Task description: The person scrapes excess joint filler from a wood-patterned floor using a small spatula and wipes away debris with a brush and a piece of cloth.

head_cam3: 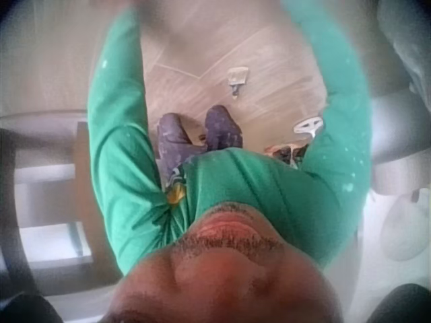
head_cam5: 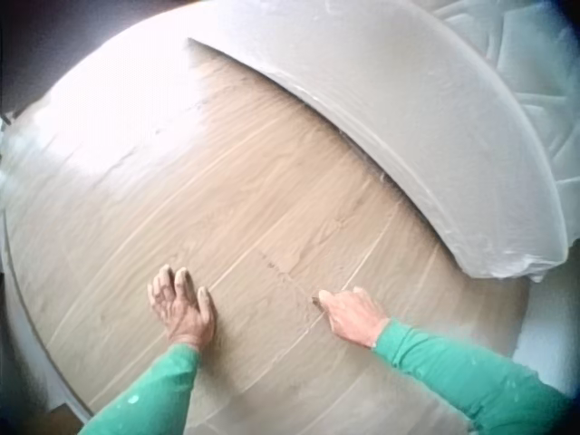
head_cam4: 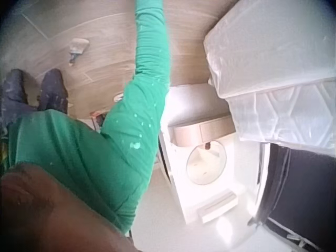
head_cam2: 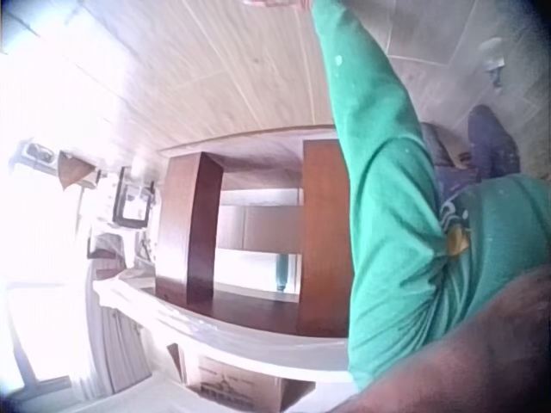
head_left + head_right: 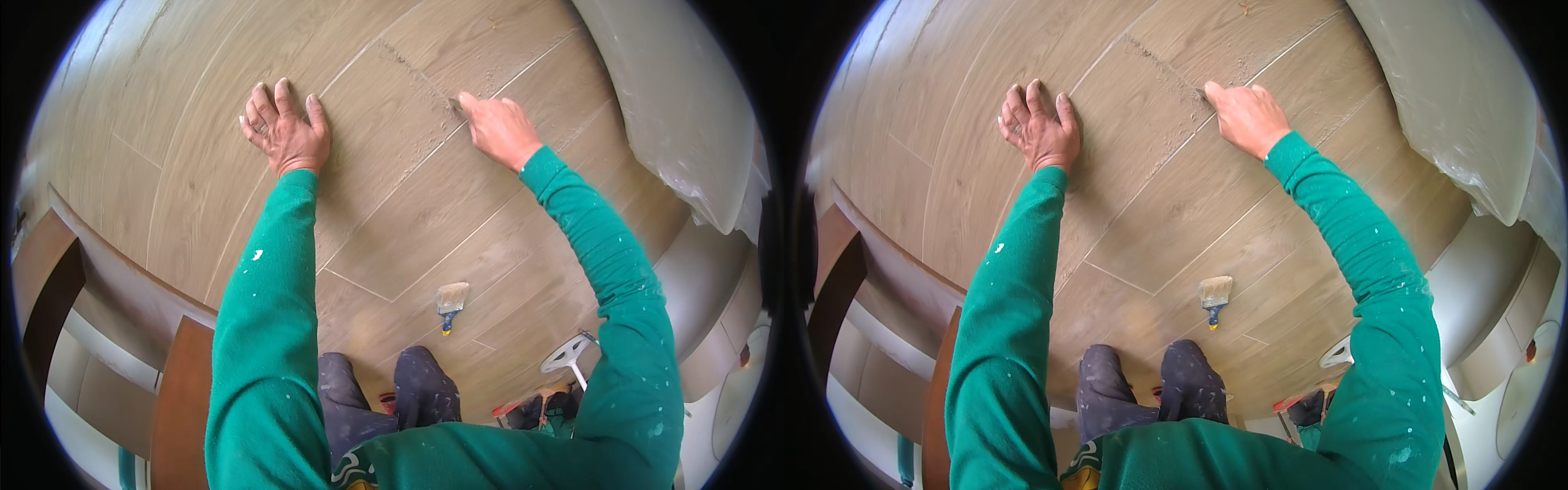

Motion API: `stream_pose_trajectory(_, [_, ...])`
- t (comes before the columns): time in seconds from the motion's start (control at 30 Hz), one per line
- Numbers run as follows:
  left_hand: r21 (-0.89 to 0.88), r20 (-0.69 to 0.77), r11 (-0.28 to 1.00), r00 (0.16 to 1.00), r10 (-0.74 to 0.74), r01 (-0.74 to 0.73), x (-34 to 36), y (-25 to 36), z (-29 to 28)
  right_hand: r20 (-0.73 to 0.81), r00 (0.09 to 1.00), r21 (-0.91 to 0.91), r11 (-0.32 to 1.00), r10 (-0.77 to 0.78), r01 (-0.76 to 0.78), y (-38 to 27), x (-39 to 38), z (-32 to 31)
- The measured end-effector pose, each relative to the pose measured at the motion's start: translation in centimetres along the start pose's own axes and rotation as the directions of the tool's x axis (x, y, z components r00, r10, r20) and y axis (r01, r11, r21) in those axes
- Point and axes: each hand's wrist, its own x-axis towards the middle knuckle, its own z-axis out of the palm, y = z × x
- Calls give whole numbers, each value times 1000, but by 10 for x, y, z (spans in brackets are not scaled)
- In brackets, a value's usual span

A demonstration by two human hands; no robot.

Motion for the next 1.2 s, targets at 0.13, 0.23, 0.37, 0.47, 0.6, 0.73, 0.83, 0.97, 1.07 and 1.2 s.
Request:
stream_pose_trajectory(0.13, [15,23,1000,1000,7,-7,-2,-1,-2,18,997,34,997,70,-70,1,-25,4])
stream_pose_trajectory(0.23, [6,33,1000,999,-4,4,1,6,-4,118,987,-69,992,113,-106,10,-47,10])
stream_pose_trajectory(0.37, [-25,17,1000,1000,5,-4,-4,-2,-4,38,981,211,958,188,-192,44,-55,5])
stream_pose_trajectory(0.47, [2,39,1000,999,-10,10,-2,1,-6,-164,908,521,815,386,-253,52,-29,-9])
stream_pose_trajectory(0.6, [33,25,999,1000,-3,2,1,5,-5,-89,800,811,509,593,-287,100,108,-53])
stream_pose_trajectory(0.73, [31,44,999,999,5,-6,0,12,-1,-75,588,967,203,805,-154,160,205,-66])
stream_pose_trajectory(0.83, [43,50,999,999,3,-5,1,9,-6,23,457,997,15,889,-80,181,240,-78])
stream_pose_trajectory(0.97, [60,93,998,996,-12,7,1,0,-13,11,393,970,86,920,-228,190,265,-73])
stream_pose_trajectory(1.07, [13,114,1000,993,-10,8,1,11,-7,-100,393,939,218,914,-268,234,261,-61])
stream_pose_trajectory(1.2, [28,121,999,992,-33,30,3,3,-15,-126,487,942,257,864,-214,230,269,-50])
